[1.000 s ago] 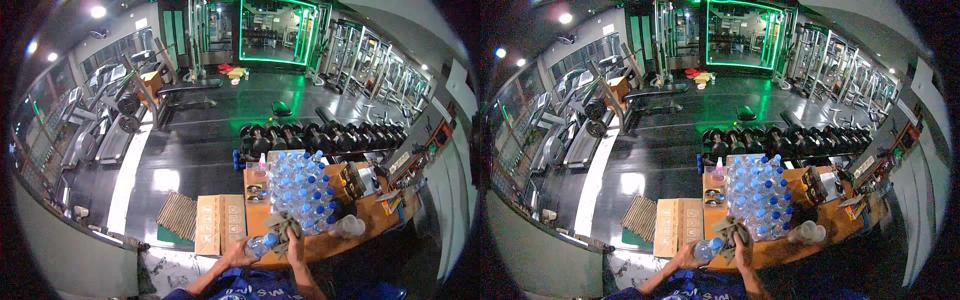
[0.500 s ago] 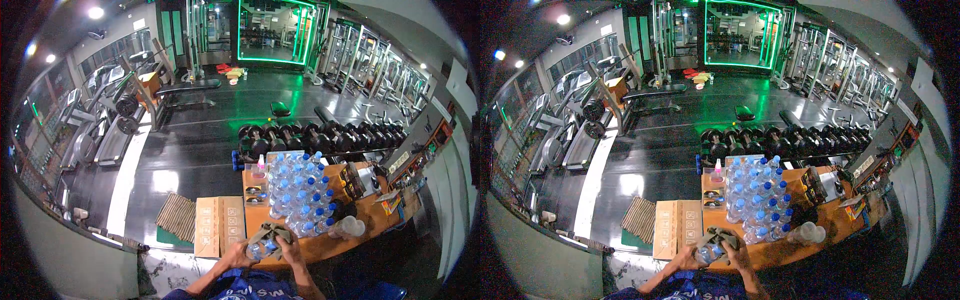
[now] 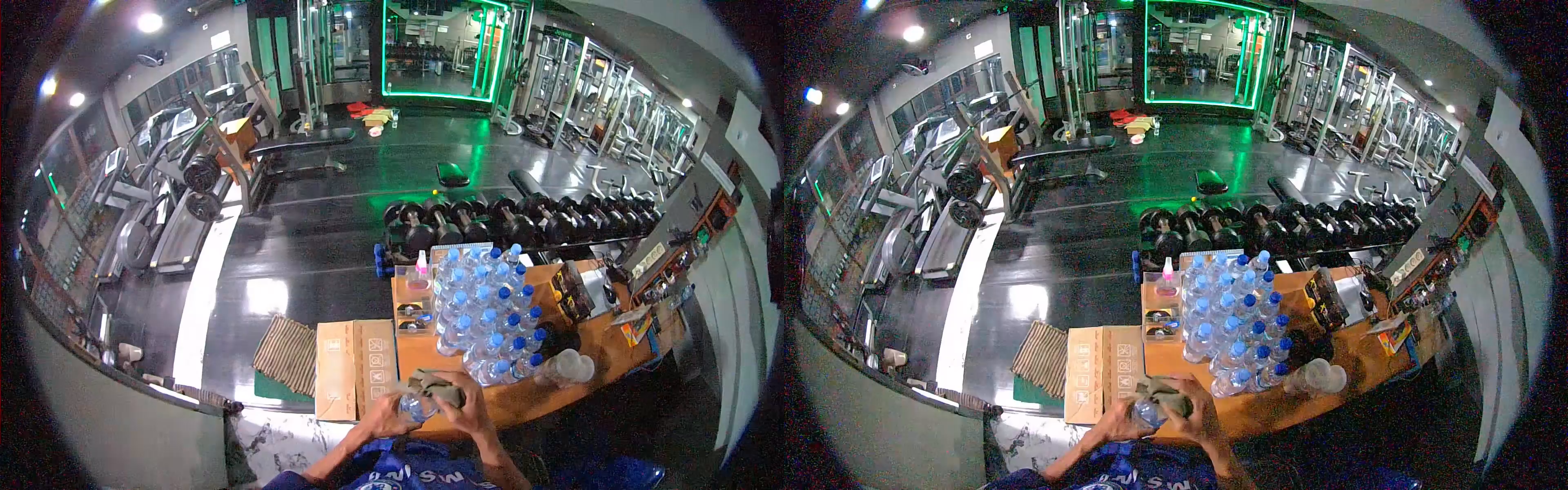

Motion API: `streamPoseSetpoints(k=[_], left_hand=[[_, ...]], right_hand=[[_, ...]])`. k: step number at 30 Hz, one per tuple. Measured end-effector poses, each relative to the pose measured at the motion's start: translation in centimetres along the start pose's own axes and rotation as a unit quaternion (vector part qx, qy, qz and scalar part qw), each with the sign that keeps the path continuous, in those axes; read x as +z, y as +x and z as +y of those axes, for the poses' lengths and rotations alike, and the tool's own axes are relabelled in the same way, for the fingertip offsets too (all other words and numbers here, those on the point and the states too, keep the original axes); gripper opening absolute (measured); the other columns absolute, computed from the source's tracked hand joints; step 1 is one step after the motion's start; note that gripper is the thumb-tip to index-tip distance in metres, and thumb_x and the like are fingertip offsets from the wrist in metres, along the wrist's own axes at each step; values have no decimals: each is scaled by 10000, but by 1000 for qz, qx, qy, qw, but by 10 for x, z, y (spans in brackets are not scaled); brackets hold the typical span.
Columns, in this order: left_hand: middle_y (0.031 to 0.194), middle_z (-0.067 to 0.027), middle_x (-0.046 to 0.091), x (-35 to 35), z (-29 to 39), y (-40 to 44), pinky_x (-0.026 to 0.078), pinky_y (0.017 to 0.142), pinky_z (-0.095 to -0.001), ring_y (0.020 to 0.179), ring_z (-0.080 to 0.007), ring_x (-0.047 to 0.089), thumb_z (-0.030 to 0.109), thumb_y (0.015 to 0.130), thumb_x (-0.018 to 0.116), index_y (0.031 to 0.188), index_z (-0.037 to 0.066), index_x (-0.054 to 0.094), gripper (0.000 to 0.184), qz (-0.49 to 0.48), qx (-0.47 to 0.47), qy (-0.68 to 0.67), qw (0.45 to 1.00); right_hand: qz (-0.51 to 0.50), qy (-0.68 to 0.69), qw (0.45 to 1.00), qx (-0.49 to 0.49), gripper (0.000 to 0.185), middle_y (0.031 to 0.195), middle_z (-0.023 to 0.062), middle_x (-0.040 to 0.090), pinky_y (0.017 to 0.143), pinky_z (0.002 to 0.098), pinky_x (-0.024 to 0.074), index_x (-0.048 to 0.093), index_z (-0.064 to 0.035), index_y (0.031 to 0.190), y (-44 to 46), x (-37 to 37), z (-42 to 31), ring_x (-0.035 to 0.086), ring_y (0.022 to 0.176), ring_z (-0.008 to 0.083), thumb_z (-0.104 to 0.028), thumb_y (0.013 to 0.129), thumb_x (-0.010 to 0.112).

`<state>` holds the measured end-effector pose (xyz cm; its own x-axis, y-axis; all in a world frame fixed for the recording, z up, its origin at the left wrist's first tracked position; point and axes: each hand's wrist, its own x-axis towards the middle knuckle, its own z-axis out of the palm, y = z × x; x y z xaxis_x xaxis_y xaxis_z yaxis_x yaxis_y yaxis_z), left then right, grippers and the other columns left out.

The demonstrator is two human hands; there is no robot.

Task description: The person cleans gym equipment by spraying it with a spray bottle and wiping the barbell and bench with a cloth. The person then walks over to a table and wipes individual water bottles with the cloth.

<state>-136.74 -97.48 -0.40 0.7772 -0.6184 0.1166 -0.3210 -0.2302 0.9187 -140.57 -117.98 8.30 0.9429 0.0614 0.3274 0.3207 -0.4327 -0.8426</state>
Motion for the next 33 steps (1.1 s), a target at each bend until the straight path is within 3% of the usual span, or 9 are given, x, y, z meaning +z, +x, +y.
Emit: streamPoseSetpoints(k=[3,5,11,15,20,22,26,29,33], left_hand=[[982,-222,695,-4,-1,-5,552,781,-412,881,-339,691,212,653,846,1180,-2,610,616,10,14,1,1000],[987,-223,695,4,-21,-13,552,782,-413,881,-332,693,205,653,850,1194,-6,609,629,5,-10,-30,999],[980,-222,697,-4,7,-14,554,776,-405,879,-321,698,206,649,859,1213,-20,610,657,-8,-55,-13,998],[986,-198,702,4,-18,-18,554,787,-385,879,-283,694,197,668,854,1197,-24,608,624,-3,-78,-1,997],[1086,-151,699,1,-3,-20,539,875,-352,975,-206,669,165,701,831,1217,-41,583,609,-19,-119,19,993],[1007,-191,700,1,3,-21,547,795,-386,903,-260,686,162,686,833,1171,-29,614,565,29,-16,-8,999],[1008,-214,696,-3,8,-27,549,773,-391,898,-273,691,155,686,825,1154,-20,632,535,20,11,6,1000],[994,-206,697,1,4,-30,548,780,-375,898,-257,688,167,685,832,1164,-28,628,556,13,-106,-75,991],[963,-193,701,1,4,-31,549,779,-365,880,-239,687,192,694,833,1169,-27,626,562,70,-106,-44,991]], right_hand=[[70,249,934,247,342,1132,101,663,927,338,484,616,-23,1184,-15,16,22,630,1026,204,-110,854,646],[116,286,910,278,311,1118,61,667,918,313,490,612,-3,1192,-12,17,14,624,1006,163,-112,900,621],[238,361,878,203,305,1126,64,663,883,316,508,602,1,1203,-10,26,21,623,1013,150,-120,924,619],[32,-63,994,-78,406,1076,96,658,850,330,514,593,-42,1210,5,9,-16,625,966,177,-122,831,714],[19,92,994,59,389,1096,102,653,881,339,502,600,3,1175,-5,15,-4,622,1019,205,-98,807,678],[16,172,979,109,372,1143,112,653,920,338,499,593,-9,1220,-21,23,37,614,1076,178,-51,853,637],[113,324,906,249,342,1193,112,646,919,346,513,565,19,1260,-30,44,75,633,1057,197,-79,934,529],[190,584,710,345,367,1202,109,644,889,362,533,545,-5,1292,-15,39,37,636,1049,213,-163,961,536],[172,459,834,252,407,1128,86,649,817,375,556,540,-37,1292,-11,40,35,645,966,202,-267,959,579]])
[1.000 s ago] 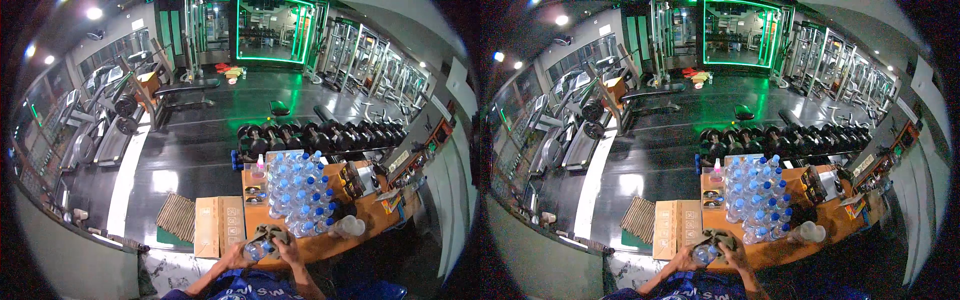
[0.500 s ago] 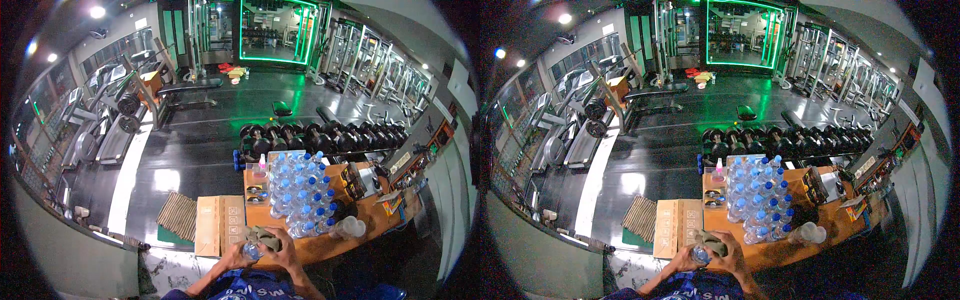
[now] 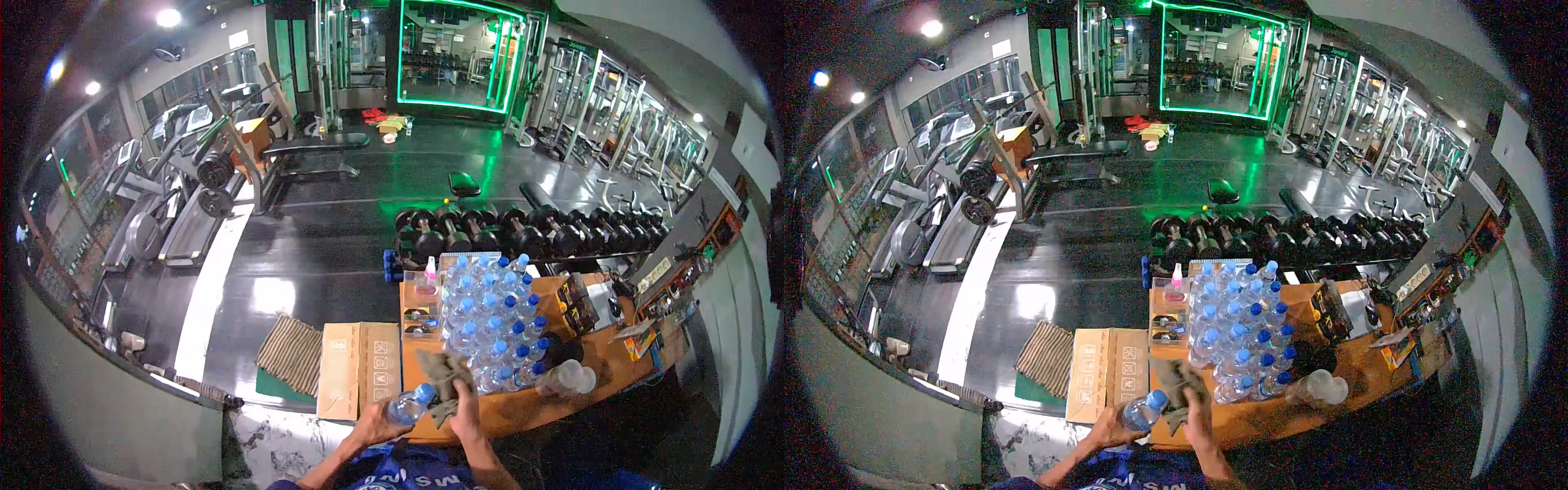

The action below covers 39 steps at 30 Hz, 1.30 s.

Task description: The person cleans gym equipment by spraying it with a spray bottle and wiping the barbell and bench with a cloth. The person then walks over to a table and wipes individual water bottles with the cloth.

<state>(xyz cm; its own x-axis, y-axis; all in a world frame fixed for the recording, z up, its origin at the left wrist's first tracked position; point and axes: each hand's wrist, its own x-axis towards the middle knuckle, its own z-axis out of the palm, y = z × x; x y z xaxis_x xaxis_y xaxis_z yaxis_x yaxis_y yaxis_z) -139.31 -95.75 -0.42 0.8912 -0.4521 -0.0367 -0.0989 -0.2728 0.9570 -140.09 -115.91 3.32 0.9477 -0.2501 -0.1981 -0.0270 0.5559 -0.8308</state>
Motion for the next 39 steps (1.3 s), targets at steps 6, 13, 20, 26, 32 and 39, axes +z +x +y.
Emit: streamPoseSetpoints(k=[6,13,20,26,32,39], left_hand=[[968,-195,710,-2,2,-3,561,769,-380,844,-235,697,231,690,840,1124,-38,632,551,-7,22,34,999],[948,-214,706,10,6,-5,560,764,-398,866,-320,709,250,704,827,1123,-7,646,524,-32,2,45,998],[1073,-122,701,17,-9,1,538,869,-336,953,-184,661,218,714,858,1204,-34,597,610,-75,-42,0,996],[1057,-134,704,4,22,-4,536,859,-337,932,-178,663,263,722,857,1207,-20,601,617,-11,-40,33,999],[1114,-191,676,4,1,1,516,889,-393,1007,-312,656,508,827,715,1325,-31,489,768,9,-76,59,995],[1308,-210,570,26,-90,29,430,1008,-421,1157,-349,580,529,1041,199,1424,1,393,680,38,-71,-158,984]], right_hand=[[-155,-341,919,-122,355,1123,73,645,864,305,491,604,-36,1198,-9,13,-19,617,961,173,-228,903,650],[-4,-130,991,13,308,1103,58,652,901,302,469,622,0,1156,-2,-18,-2,600,1011,148,-180,908,658],[-185,-424,836,-295,328,1201,182,615,970,394,458,633,-34,1151,-27,14,-43,570,1131,327,-120,836,667],[-64,-239,968,46,336,1156,87,626,954,340,439,626,-10,1164,9,-17,10,580,1053,236,-268,949,606],[56,-180,972,-143,372,1235,104,589,963,339,435,558,-5,1268,-4,16,7,537,1146,189,-206,958,601],[-117,-506,777,-357,443,1304,217,572,977,418,493,606,-60,1254,-19,41,-9,573,1194,379,9,820,660]])
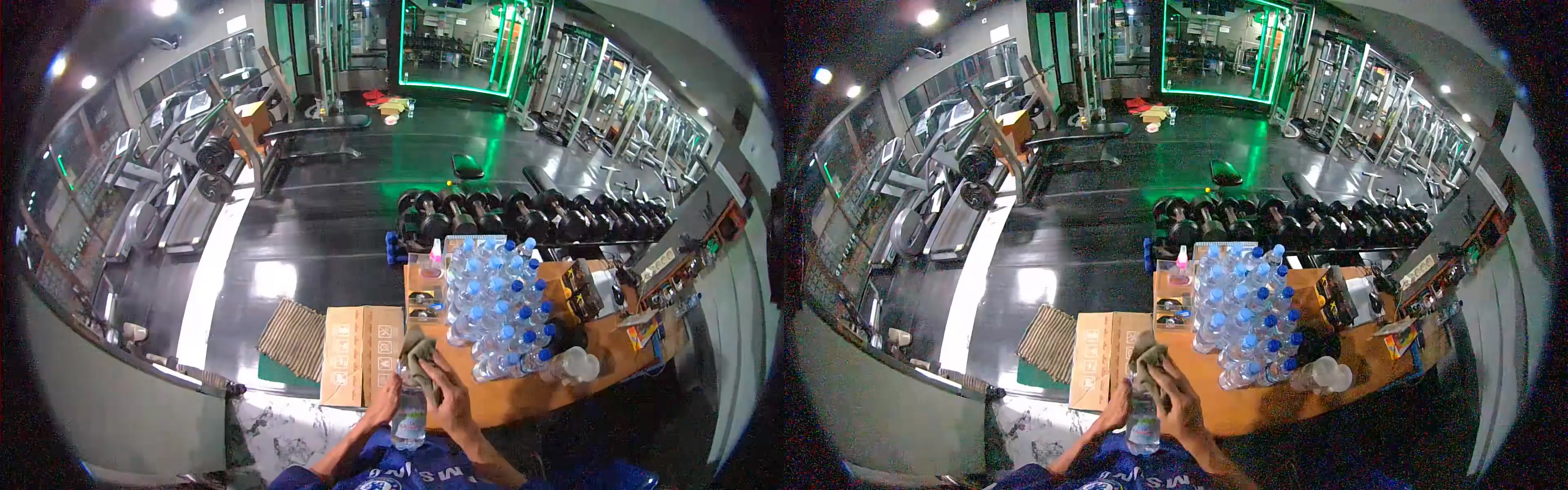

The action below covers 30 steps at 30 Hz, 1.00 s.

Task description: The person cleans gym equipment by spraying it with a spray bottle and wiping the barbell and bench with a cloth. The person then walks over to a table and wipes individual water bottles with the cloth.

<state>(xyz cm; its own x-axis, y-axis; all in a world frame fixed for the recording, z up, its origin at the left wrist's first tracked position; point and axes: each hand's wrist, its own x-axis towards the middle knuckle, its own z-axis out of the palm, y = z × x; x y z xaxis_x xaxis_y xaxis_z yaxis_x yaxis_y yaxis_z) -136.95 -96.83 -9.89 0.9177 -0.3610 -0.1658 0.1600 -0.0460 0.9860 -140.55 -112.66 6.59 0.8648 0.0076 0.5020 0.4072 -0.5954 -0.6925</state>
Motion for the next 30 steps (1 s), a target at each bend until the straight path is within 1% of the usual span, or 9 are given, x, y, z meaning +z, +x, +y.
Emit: streamPoseSetpoints(k=[5,9,13,16,17,22,25,26,30], left_hand=[[1345,-152,545,2,55,-6,487,967,-401,1134,-300,590,666,982,208,1477,57,338,795,-34,-101,-368,924],[1230,-157,605,0,85,-16,522,915,-457,1063,-303,621,773,904,258,1409,66,416,883,-21,-153,-324,933],[1161,-156,639,6,79,-22,520,915,-478,1008,-307,646,829,856,261,1390,80,450,939,-97,-245,-350,899],[1186,-158,633,19,75,-18,507,943,-462,1078,-293,624,798,888,282,1379,85,470,885,-33,-183,-298,936],[1189,-159,632,20,75,-17,503,952,-457,1093,-290,618,789,896,284,1375,88,476,871,8,-167,-279,946],[1316,-193,562,-2,111,-23,514,955,-437,1137,-304,600,802,891,220,1388,60,465,926,-13,-153,-310,938],[1234,-189,609,-4,95,-25,529,927,-482,1067,-340,631,799,892,237,1389,78,469,906,-25,-198,-333,921],[1168,-185,633,-5,62,-19,529,913,-532,1010,-366,648,790,890,289,1382,91,468,873,37,-220,-345,912],[1232,-180,586,2,65,-28,515,912,-562,1053,-358,626,769,882,377,1352,88,478,834,-112,-279,-412,860]], right_hand=[[-141,-19,990,-15,444,1284,200,592,972,427,500,614,-62,1245,-30,-17,-5,574,1193,378,1,810,675],[-145,134,949,244,407,1222,221,611,935,407,497,607,-35,1220,-16,-53,-5,610,1113,354,-86,823,680],[104,131,977,136,385,1175,222,622,937,407,484,567,6,1227,-3,-19,24,617,1067,362,-63,856,644],[-11,39,999,9,379,1214,209,618,950,399,483,567,-4,1234,20,-9,3,605,1122,375,-13,859,622],[-24,20,999,40,398,1265,208,602,954,405,491,582,-26,1241,12,-6,-2,590,1169,375,1,846,620],[-172,17,983,-53,406,1264,157,622,956,407,508,602,-86,1236,-20,-22,-22,610,1144,355,-33,835,643],[-253,110,961,26,386,1215,147,649,951,387,512,603,-83,1235,-21,-44,-9,626,1126,327,-66,852,649],[-220,161,951,145,381,1184,157,662,940,386,511,603,-77,1233,-23,-50,-7,639,1106,311,-67,854,648],[6,72,991,112,398,1194,182,646,919,392,510,589,-62,1243,1,-35,4,639,1085,327,-62,850,652]])
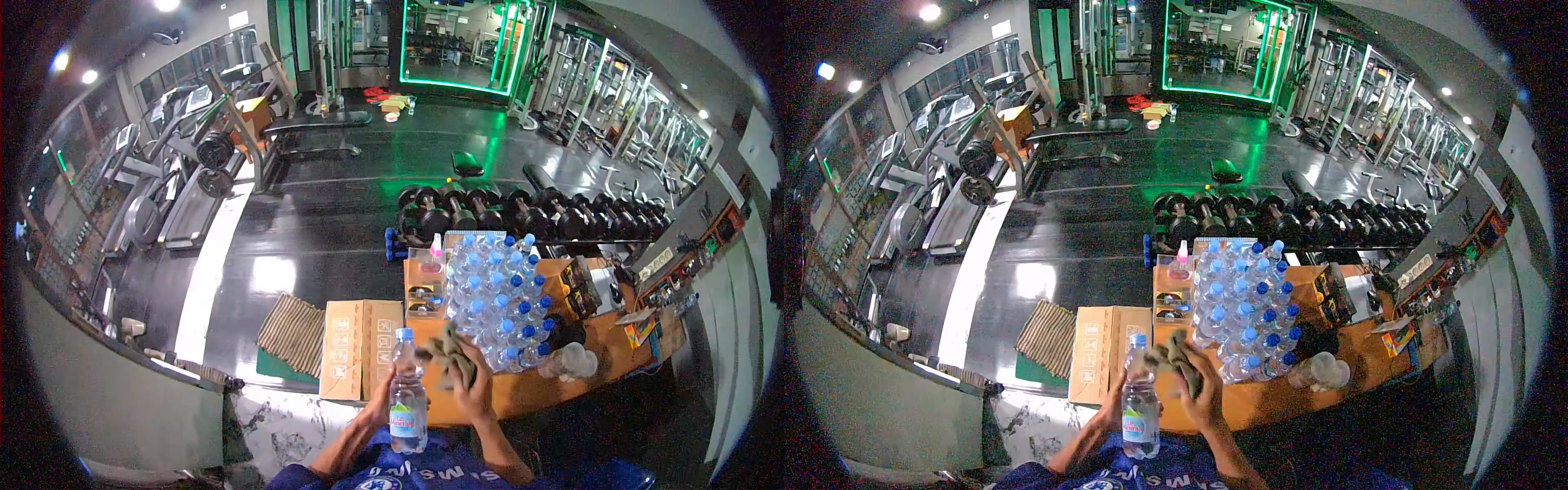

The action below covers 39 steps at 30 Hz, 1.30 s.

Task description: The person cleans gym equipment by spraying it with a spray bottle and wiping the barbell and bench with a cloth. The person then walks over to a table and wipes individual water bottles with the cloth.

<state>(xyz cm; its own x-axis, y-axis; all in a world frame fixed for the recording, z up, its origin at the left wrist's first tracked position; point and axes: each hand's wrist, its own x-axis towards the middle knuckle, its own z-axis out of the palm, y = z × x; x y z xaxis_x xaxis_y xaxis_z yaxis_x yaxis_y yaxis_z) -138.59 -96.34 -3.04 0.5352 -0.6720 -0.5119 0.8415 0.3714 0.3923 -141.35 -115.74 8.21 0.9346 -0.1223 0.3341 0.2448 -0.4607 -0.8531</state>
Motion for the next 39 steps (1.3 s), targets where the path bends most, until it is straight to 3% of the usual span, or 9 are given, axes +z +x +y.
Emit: streamPoseSetpoints(k=[7,13,18,20,28,32,35,36,39], left_hand=[[1321,-137,559,37,3,-14,529,937,-454,1115,-284,607,772,874,393,1414,122,448,846,88,210,56,972],[1197,-157,637,57,18,-27,553,886,-443,1039,-291,653,826,849,330,1378,60,478,942,117,143,81,979],[1168,-145,649,16,-16,14,527,899,-439,1036,-267,650,813,869,300,1356,61,495,917,13,91,79,993],[1130,-133,656,49,-12,5,533,880,-428,1002,-267,652,794,886,304,1343,54,501,892,55,107,68,990],[1193,-137,642,33,-9,7,545,864,-454,974,-264,654,808,873,307,1397,96,468,898,79,115,39,989],[1139,-128,656,15,-15,15,539,872,-441,964,-252,653,816,871,288,1395,87,470,915,36,104,28,994],[1082,-115,661,21,-22,23,539,868,-419,942,-241,652,808,879,288,1400,100,461,896,47,94,52,993],[1067,-111,663,26,-17,21,539,868,-412,936,-242,653,786,896,297,1401,106,453,862,35,105,70,991],[1140,-116,646,30,-15,17,533,881,-405,980,-234,644,727,938,307,1397,80,447,806,100,141,72,982]], right_hand=[[-127,-68,984,-106,492,1337,154,567,966,402,499,579,-116,1283,-13,26,0,578,1188,340,-34,809,680],[-233,-18,972,30,361,1177,181,648,882,365,531,623,-31,1191,-21,-16,8,650,1077,303,-19,833,670],[-9,32,999,32,413,1191,170,641,907,374,524,585,-44,1238,11,-3,14,642,1068,330,8,832,641],[-24,-111,989,-90,449,1236,165,622,937,377,514,577,-72,1263,19,5,18,630,1097,323,10,826,641],[-237,-35,970,36,458,1301,129,593,848,364,557,553,-75,1319,2,-30,-10,651,1059,242,-130,881,675],[76,498,832,233,448,1234,70,606,931,352,501,502,-61,1349,5,-3,10,573,1122,193,-191,944,641],[152,505,817,234,416,1237,78,596,976,341,459,508,-51,1342,12,27,22,575,1118,203,-195,964,604],[72,229,951,194,376,1245,86,588,995,340,428,528,-40,1308,13,22,18,565,1131,204,-191,970,593],[-6,105,993,50,387,1200,166,597,959,370,449,554,-15,1252,20,19,16,570,1127,281,-165,908,650]])
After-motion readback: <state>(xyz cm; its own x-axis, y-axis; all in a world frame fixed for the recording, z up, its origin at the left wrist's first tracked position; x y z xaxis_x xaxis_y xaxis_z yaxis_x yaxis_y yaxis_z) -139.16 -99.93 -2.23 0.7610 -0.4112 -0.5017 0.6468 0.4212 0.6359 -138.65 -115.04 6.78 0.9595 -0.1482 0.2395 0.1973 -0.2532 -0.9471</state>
